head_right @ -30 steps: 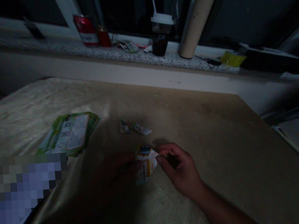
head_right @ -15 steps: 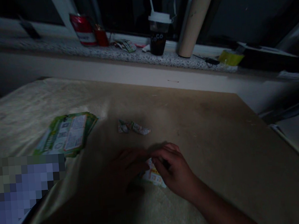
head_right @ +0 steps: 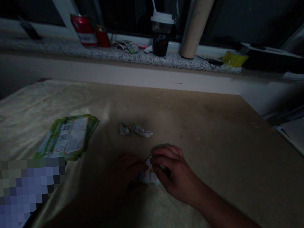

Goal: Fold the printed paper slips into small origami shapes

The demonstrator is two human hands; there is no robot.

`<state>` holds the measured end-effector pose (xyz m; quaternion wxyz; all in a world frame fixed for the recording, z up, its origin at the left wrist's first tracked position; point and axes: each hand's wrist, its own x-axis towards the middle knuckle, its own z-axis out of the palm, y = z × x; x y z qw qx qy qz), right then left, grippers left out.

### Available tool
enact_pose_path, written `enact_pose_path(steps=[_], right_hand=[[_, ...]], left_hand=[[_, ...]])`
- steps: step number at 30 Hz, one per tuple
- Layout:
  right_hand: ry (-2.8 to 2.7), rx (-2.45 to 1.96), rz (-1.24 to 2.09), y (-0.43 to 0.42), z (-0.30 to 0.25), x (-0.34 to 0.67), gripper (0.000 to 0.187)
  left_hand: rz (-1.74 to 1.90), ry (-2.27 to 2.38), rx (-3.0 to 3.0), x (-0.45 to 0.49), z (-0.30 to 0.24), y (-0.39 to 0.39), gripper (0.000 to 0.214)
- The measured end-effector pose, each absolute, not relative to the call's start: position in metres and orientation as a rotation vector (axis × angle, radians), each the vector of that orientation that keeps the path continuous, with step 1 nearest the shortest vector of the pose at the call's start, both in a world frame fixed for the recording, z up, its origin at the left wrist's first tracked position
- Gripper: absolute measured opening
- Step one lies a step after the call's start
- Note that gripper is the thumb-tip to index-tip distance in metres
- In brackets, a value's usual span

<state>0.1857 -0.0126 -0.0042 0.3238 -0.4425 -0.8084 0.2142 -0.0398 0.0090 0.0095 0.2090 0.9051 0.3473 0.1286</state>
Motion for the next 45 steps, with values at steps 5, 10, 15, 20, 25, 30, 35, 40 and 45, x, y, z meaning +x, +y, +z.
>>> enact_pose_path(steps=[5, 10, 15, 20, 25, 30, 35, 40, 45], right_hand=[[-2.219, -1.116, 0.574, -0.012, -0.001, 0.188, 0.019], [-2.279, -1.099, 0.590, -0.012, 0.002, 0.191, 0.023], [-2.319, -1.111, 0.603, -0.012, 0.004, 0.191, 0.029], [-2.335, -1.121, 0.612, -0.013, 0.006, 0.191, 0.033], [-2.330, -1.140, 0.610, -0.013, 0.007, 0.190, 0.032], [-2.332, -1.147, 0.605, -0.012, 0.005, 0.191, 0.035], [-2.328, -1.143, 0.598, -0.013, 0.002, 0.192, 0.037], [-2.320, -1.140, 0.602, -0.013, 0.004, 0.191, 0.035], [-2.328, -1.152, 0.600, -0.013, 0.006, 0.191, 0.031]], left_hand=[[0.388, 0.971, 2.488, -0.041, 0.013, 0.008, 0.008], [0.362, 0.979, 2.476, -0.046, 0.012, 0.008, 0.027], [0.327, 0.998, 2.438, -0.047, 0.014, 0.009, 0.024], [0.357, 1.002, 2.416, -0.045, 0.016, 0.009, 0.018], [0.350, 1.020, 2.432, -0.044, 0.016, 0.009, 0.011], [0.326, 1.011, 2.445, -0.047, 0.013, 0.010, 0.027], [0.312, 1.025, 2.445, -0.049, 0.013, 0.009, 0.029], [0.307, 1.041, 2.407, -0.048, 0.016, 0.009, 0.030], [0.348, 1.059, 2.413, -0.046, 0.015, 0.009, 0.020]])
